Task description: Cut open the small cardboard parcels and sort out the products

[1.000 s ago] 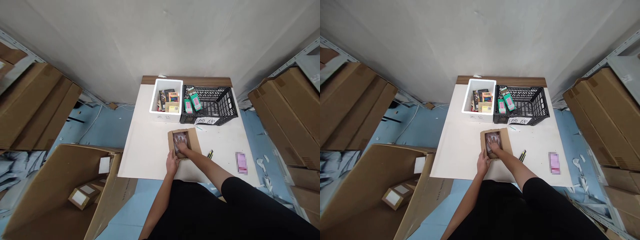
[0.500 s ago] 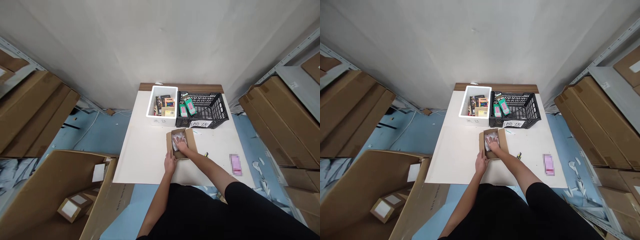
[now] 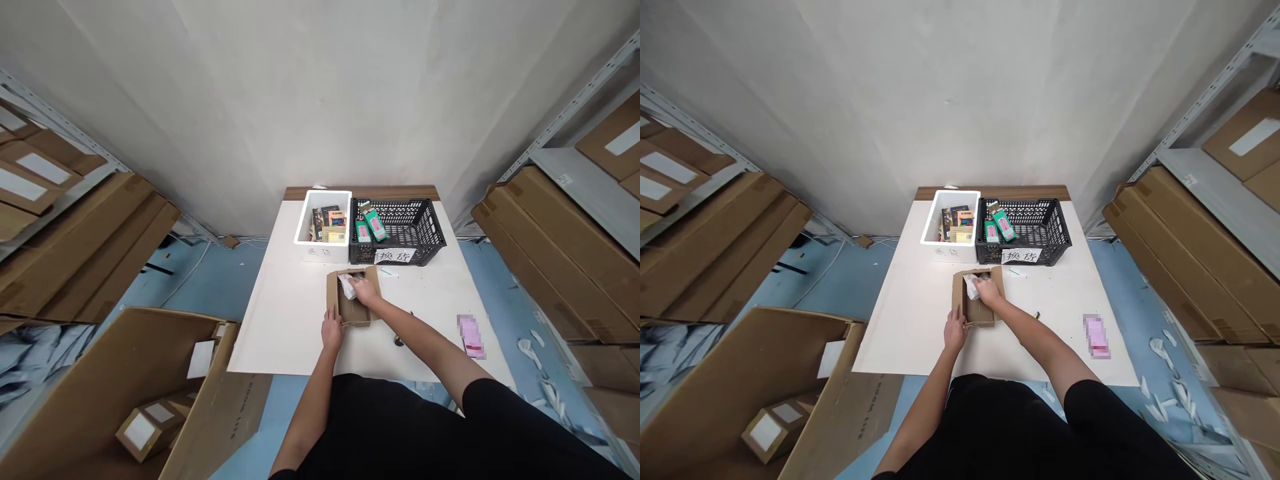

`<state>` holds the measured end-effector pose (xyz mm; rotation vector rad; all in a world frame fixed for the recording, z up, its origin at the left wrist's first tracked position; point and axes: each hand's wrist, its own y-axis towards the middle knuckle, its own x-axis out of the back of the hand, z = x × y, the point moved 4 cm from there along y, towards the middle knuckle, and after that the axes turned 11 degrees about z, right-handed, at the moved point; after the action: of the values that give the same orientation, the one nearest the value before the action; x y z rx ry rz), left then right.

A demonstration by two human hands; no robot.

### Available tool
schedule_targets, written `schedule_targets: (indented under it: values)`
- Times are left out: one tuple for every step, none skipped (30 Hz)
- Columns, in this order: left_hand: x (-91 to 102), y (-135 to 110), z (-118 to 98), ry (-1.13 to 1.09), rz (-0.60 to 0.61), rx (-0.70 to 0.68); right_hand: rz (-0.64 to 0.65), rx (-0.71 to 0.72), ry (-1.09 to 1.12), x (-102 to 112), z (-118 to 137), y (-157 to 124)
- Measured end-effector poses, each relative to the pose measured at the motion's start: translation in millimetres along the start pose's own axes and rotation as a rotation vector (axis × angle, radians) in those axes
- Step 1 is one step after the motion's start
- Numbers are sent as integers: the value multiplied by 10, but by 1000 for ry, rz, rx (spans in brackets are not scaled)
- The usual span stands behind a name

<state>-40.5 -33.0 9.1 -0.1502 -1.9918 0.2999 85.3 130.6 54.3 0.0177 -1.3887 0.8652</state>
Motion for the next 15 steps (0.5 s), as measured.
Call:
schedule_targets:
  values:
    - [29,-3,31,17,0,8,-35,9,27,71,-13,-66]
    - [65,-8,74,34,-2,17,-70,19,51,137,-34,-139]
    - [105,-15,130,49,-4,27,-107,29,70,194,-62,-220]
    - [151,-25,202,63,-4,39,-148,39,85,240,-98,-305]
    - [201,-39,291,74,-2,56,-192,48,96,272,-138,-393]
    - [255,-58,395,84,1,75,-236,55,105,284,-179,-478]
    - [311,-81,511,93,7,99,-273,62,110,274,-218,-555]
    - [372,-108,637,101,12,128,-299,67,112,238,-251,-619]
    - [435,-138,765,107,14,157,-313,68,112,178,-277,-667]
    - [499,-170,892,112,18,190,-314,63,111,92,-298,-696]
    - [563,-201,1009,116,22,216,-298,48,109,-18,-315,-707]
    - [624,-232,1113,119,28,242,-262,16,109,-153,-333,-702]
    - [682,-260,1202,121,35,267,-197,-33,114,-312,-354,-684]
    - [735,-286,1272,121,42,288,-102,-97,125,-494,-380,-661]
    - [783,-307,1323,121,49,301,19,-167,140,-692,-408,-641]
